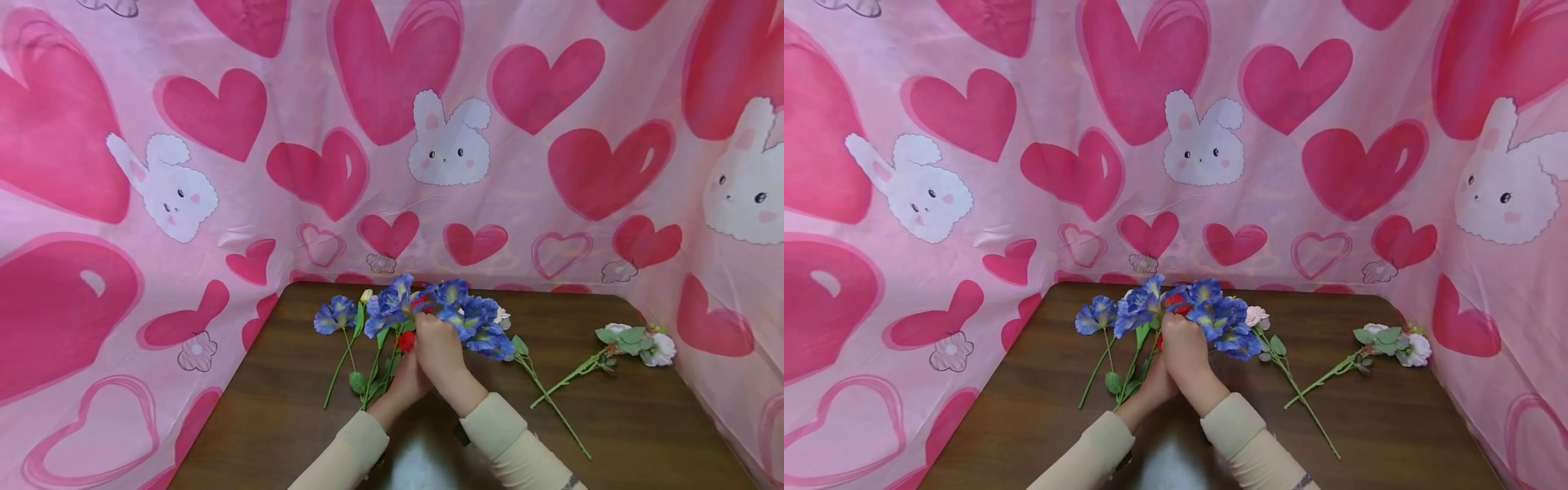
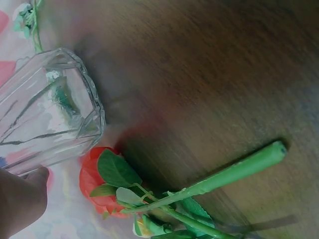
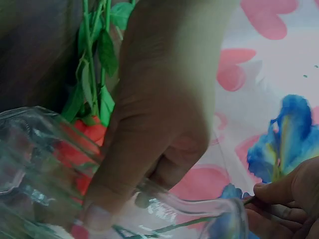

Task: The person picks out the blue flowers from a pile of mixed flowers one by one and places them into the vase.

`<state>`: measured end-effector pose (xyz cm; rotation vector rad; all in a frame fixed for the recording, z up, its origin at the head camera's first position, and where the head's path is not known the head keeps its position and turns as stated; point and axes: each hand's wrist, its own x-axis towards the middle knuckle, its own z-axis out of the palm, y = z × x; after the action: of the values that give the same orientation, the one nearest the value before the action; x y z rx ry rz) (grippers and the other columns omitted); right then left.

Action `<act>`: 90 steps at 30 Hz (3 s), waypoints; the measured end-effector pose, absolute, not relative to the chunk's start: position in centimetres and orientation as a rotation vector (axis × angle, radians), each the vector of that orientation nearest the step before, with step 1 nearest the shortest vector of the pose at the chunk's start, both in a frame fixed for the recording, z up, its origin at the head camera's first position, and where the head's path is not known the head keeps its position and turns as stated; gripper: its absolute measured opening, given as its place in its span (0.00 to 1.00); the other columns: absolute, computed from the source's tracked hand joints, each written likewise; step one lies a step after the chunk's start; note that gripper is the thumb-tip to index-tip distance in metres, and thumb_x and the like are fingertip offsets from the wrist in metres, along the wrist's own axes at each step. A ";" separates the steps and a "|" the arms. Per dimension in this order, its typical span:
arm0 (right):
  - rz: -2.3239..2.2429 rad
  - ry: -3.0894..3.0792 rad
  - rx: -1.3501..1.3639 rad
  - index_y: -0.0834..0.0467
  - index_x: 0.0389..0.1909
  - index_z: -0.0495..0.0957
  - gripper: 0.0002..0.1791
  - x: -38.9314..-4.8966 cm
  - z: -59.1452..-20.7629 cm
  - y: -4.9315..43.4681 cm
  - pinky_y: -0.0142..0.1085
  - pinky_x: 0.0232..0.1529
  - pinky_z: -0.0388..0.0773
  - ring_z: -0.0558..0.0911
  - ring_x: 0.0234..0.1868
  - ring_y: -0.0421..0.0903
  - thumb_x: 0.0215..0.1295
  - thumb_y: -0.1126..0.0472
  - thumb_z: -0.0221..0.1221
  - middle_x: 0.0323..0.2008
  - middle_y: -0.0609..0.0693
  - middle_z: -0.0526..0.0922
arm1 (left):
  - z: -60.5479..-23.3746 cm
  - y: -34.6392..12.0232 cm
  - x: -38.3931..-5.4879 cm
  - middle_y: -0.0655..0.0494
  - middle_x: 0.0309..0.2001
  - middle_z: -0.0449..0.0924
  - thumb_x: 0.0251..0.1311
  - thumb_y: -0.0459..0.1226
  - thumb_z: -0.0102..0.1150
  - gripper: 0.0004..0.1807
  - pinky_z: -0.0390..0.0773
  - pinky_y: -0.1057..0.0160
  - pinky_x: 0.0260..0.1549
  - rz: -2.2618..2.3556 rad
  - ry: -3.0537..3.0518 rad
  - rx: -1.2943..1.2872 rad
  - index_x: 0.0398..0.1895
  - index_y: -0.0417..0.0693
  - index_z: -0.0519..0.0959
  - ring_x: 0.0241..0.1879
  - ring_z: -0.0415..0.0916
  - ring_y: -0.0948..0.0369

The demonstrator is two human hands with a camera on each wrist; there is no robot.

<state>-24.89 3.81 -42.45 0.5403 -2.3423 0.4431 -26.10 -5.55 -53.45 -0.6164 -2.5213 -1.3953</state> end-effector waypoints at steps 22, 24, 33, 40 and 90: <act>0.476 -2.529 0.306 0.65 0.17 0.75 0.09 -26.4 -42.9 5.4 0.51 0.18 0.76 0.79 0.18 0.60 0.51 0.71 0.63 0.17 0.60 0.78 | -53.2 -5.4 -26.3 0.51 0.53 0.80 0.50 0.39 0.74 0.34 0.77 0.56 0.48 -1.352 -2.526 -0.672 0.62 0.45 0.72 0.50 0.78 0.55; 0.471 -2.530 0.303 0.65 0.17 0.76 0.07 -26.5 -42.9 5.5 0.51 0.18 0.76 0.79 0.18 0.60 0.49 0.71 0.64 0.17 0.61 0.79 | -53.2 -5.3 -26.2 0.50 0.53 0.80 0.49 0.38 0.74 0.34 0.77 0.56 0.49 -1.343 -2.529 -0.661 0.62 0.44 0.72 0.50 0.78 0.54; 0.450 -2.591 0.293 0.65 0.16 0.79 0.07 -26.7 -42.7 5.5 0.51 0.21 0.78 0.81 0.20 0.59 0.50 0.71 0.64 0.19 0.60 0.80 | -53.1 -5.3 -26.2 0.50 0.53 0.80 0.50 0.38 0.74 0.33 0.77 0.57 0.49 -1.321 -2.534 -0.657 0.60 0.44 0.73 0.50 0.78 0.56; 0.486 -2.624 0.281 0.65 0.16 0.78 0.08 -26.7 -42.6 5.6 0.51 0.22 0.79 0.81 0.21 0.59 0.51 0.70 0.65 0.19 0.60 0.80 | -53.1 -5.4 -26.1 0.50 0.53 0.80 0.51 0.38 0.74 0.32 0.78 0.56 0.48 -1.335 -2.551 -0.652 0.59 0.43 0.73 0.51 0.78 0.55; 0.805 -2.421 0.530 0.61 0.36 0.85 0.09 -17.5 -39.8 8.4 0.37 0.28 0.79 0.82 0.26 0.43 0.55 0.62 0.70 0.29 0.49 0.85 | -53.7 -5.4 -26.2 0.56 0.40 0.81 0.54 0.42 0.70 0.19 0.79 0.61 0.38 -1.326 -2.563 -0.636 0.47 0.47 0.77 0.40 0.78 0.60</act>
<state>-17.45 8.43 -39.84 0.5297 -2.4208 0.8045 -26.23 -5.44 -53.72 -0.6361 -2.5633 -1.3256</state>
